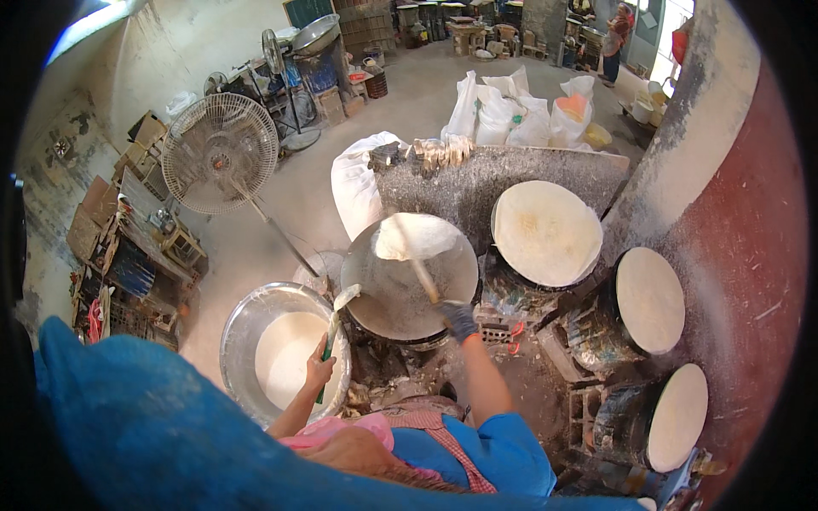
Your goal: The person scoops batter from a large metal bowl and pours it onto multiple hot griddles. They use a wooden spreader to spread the batter into thin circular crepes, then flip and remove the cooked crepes, stacking them on a nearby surface.
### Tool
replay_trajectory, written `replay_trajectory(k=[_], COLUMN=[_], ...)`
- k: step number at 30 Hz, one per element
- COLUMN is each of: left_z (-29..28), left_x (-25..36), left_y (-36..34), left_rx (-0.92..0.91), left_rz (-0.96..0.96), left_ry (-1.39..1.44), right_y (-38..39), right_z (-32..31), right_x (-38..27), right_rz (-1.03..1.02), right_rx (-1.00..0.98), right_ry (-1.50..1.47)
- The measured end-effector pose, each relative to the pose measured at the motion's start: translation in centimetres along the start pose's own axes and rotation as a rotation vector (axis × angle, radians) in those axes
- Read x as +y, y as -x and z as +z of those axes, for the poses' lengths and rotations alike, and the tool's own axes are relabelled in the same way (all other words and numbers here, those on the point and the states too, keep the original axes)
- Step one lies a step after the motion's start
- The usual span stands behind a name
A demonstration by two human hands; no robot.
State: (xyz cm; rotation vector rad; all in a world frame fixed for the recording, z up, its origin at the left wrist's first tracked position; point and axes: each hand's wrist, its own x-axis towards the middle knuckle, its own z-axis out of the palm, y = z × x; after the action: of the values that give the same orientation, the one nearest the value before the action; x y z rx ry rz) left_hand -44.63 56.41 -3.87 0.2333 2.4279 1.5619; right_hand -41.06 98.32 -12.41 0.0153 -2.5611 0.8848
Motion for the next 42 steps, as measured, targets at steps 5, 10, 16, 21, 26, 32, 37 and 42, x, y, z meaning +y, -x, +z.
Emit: replay_trajectory(k=[5, 10, 16, 21, 26, 32, 37, 42], left_z=[-1.4, -1.6, -0.5, 0.1, 1.1, 1.9, 2.1, 2.5], left_x=[6.2, 8.1, 7.0, 5.9, 5.7, 3.9, 1.8, 3.3], left_y=[4.0, 6.3, 10.7, 12.6, 14.0, 15.8, 15.8, 16.6], left_rx=[-0.026, -0.149, -0.097, -0.037, 0.041, 0.091, -0.235, 0.120], left_rz=[-0.271, -0.347, -0.422, -0.597, -0.580, -0.653, -0.665, -0.769], left_ry=[0.580, 0.973, 1.122, 1.227, 1.154, 1.248, 1.891, 1.116], right_y=[-1.6, -3.0, -5.8, -7.9, -10.5, -14.2, -12.9, -18.7], right_z=[-2.7, -3.7, -2.8, -3.7, -5.9, -3.8, -3.0, -4.6], right_x=[0.5, 1.8, 5.5, 5.5, 4.1, 7.9, 8.7, 6.6], right_rz=[0.702, -0.365, 0.627, 0.609, 0.531, 0.788, 0.675, 0.676], right_rx=[-0.084, -0.005, -0.388, -0.456, -0.496, -0.577, -0.858, -0.439], right_ry=[-0.575, 0.101, -0.699, -0.690, -0.734, -0.830, -0.909, -0.670])
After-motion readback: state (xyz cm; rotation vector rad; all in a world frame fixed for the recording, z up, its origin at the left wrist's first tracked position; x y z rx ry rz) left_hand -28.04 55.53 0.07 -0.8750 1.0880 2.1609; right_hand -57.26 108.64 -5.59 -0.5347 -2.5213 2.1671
